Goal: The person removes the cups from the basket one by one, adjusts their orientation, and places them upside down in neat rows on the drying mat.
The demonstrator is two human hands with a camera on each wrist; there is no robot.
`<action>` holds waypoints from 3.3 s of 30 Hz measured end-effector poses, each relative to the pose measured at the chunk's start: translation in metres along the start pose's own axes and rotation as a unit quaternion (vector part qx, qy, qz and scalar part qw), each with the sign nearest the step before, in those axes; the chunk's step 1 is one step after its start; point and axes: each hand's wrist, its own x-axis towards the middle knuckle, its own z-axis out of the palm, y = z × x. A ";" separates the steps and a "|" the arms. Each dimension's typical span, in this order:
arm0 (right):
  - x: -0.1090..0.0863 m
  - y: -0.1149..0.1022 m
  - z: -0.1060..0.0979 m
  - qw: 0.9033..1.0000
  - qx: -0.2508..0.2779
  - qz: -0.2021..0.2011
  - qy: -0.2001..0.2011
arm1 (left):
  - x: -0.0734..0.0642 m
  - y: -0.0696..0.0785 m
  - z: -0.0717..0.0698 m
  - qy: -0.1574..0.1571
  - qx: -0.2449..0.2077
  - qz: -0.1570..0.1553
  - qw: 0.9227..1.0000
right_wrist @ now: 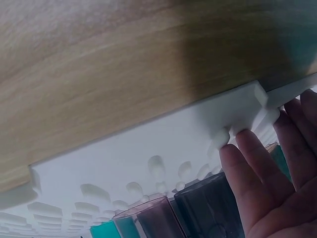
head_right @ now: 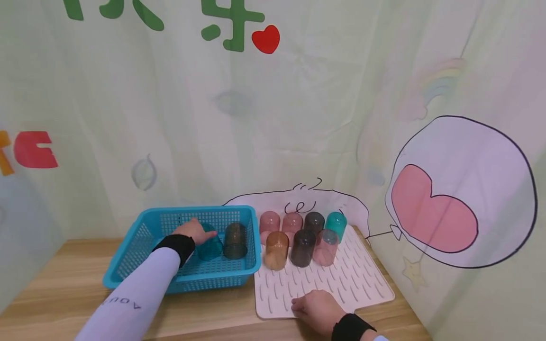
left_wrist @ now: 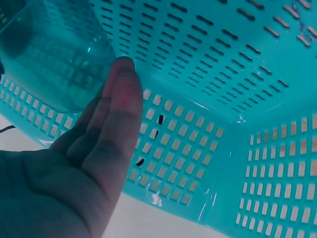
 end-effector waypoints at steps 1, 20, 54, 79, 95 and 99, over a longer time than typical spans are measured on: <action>0.000 0.000 0.000 1.000 -0.002 -0.002 0.002 | 0.000 0.000 0.000 0.000 -0.003 0.001 1.000; -0.001 0.001 0.002 0.999 -0.021 -0.014 0.022 | -0.005 0.012 0.005 -0.019 -0.009 0.000 1.000; -0.001 -0.001 0.002 1.000 -0.011 -0.017 0.014 | -0.041 0.004 -0.029 0.035 -0.080 0.079 0.993; -0.001 -0.003 0.001 1.000 -0.005 -0.012 0.003 | -0.098 0.008 -0.023 0.054 -0.176 0.153 0.971; -0.001 -0.005 -0.005 1.000 -0.010 -0.010 -0.010 | -0.120 0.021 0.004 0.028 -0.249 0.162 0.954; -0.001 -0.006 -0.005 1.000 -0.012 -0.016 -0.008 | -0.125 0.025 0.006 0.026 -0.259 0.165 0.951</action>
